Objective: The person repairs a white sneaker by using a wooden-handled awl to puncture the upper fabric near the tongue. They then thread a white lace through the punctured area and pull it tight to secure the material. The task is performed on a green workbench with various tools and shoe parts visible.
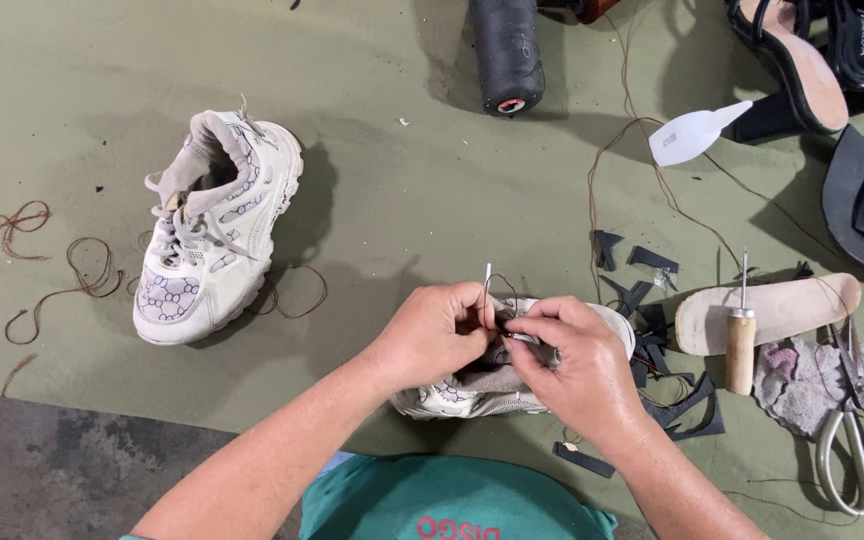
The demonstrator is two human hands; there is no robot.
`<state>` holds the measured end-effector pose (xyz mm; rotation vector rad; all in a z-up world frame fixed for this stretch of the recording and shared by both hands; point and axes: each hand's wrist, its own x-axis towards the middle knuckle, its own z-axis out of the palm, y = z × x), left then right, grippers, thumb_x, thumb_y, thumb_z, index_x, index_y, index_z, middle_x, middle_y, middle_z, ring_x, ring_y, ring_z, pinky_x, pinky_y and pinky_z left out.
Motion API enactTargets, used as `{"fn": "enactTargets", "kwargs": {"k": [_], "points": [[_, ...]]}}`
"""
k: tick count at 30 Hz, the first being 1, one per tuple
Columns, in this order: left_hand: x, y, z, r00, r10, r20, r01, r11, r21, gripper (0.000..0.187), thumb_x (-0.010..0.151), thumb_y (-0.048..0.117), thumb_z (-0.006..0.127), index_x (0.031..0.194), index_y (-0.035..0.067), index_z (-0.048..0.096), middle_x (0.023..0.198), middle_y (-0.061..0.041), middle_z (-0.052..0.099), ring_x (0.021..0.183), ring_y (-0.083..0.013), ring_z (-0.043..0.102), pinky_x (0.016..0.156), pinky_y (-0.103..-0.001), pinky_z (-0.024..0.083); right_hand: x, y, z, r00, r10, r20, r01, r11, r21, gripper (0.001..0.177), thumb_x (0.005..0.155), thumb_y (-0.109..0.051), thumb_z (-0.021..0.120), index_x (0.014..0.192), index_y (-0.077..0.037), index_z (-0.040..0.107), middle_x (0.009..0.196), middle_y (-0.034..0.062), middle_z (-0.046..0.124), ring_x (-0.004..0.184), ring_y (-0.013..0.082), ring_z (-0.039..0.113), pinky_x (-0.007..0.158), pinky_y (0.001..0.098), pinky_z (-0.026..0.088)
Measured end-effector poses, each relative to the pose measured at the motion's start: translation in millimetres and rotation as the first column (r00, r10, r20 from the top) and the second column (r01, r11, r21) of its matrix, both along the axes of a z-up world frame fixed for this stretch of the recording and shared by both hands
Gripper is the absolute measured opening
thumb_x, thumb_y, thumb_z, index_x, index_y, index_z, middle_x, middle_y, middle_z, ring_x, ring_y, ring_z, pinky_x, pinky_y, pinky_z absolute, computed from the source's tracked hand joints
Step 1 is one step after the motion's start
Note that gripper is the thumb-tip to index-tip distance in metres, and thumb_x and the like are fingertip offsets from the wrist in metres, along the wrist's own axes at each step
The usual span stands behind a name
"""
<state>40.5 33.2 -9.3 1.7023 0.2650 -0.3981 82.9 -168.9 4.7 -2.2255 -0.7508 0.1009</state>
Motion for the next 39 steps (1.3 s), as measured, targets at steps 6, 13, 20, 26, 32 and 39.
{"fn": "enactTargets", "kwargs": {"k": [6,13,20,26,32,39], "points": [[-0.1,3.9,4.3,1.000,-0.025,0.016,0.024,1.000,0.008,0.011,0.081,0.007,0.066,0.089,0.013,0.068,0.072,-0.011,0.075,0.069,-0.0251,0.069,0.067,-0.037,0.057,-1.0,-0.2,-1.0,1.000,-0.009,-0.005,0.009,1.000,0.025,0.008,0.081,-0.015,0.079,0.089,-0.016,0.083,0.089,0.0037,0.074,0.083,0.0259,0.073,0.074,0.0366,0.058],[-2.2,3.6,12.2,0.999,-0.040,-0.004,0.040,0.999,0.002,0.013,0.085,0.005,0.068,0.095,0.013,0.064,0.082,-0.010,0.078,0.081,-0.0292,0.073,0.076,-0.040,0.059,1.9,6.2,3.0,0.961,0.100,0.257,-0.060,0.985,-0.161,0.013,0.091,-0.019,0.070,0.099,-0.022,0.080,0.093,-0.0012,0.070,0.086,0.0216,0.070,0.075,0.0341,0.058],[-1.7,3.7,10.5,0.998,-0.057,0.018,0.057,0.998,0.042,0.013,0.085,0.009,0.072,0.095,0.013,0.065,0.083,-0.017,0.074,0.085,-0.0401,0.071,0.075,-0.046,0.056,2.7,6.0,7.5,0.920,0.229,0.319,-0.146,0.953,-0.265,0.016,0.096,-0.018,0.063,0.100,-0.021,0.078,0.093,0.0021,0.067,0.086,0.0241,0.069,0.073,0.0371,0.058],[-0.5,4.8,15.0,0.997,-0.073,-0.011,0.074,0.997,0.039,0.014,0.085,0.008,0.070,0.097,0.012,0.064,0.085,-0.017,0.075,0.089,-0.0408,0.072,0.078,-0.047,0.057,2.9,-1.2,-18.6,0.818,0.276,0.504,-0.041,0.903,-0.427,0.022,0.094,-0.019,0.053,0.103,-0.031,0.070,0.100,-0.0069,0.060,0.092,0.0163,0.064,0.066,0.0323,0.055],[4.8,7.3,20.9,0.991,-0.122,-0.046,0.126,0.987,0.100,0.015,0.084,0.011,0.070,0.097,0.014,0.063,0.086,-0.012,0.077,0.091,-0.0358,0.074,0.080,-0.046,0.058,2.0,-0.5,-19.1,0.797,0.286,0.532,-0.027,0.897,-0.442,0.017,0.095,-0.019,0.055,0.095,-0.029,0.069,0.098,-0.0064,0.059,0.093,0.0164,0.064,0.065,0.0317,0.054],[8.5,9.5,22.5,0.979,-0.179,-0.097,0.185,0.981,0.058,0.014,0.083,0.011,0.067,0.096,0.013,0.062,0.085,-0.009,0.078,0.085,-0.0291,0.074,0.079,-0.041,0.058,-5.6,-2.0,-23.3,0.828,0.256,0.499,-0.014,0.899,-0.437,0.014,0.097,-0.022,0.053,0.096,-0.024,0.066,0.103,-0.0051,0.058,0.096,0.0167,0.064,0.068,0.0323,0.057]]}}
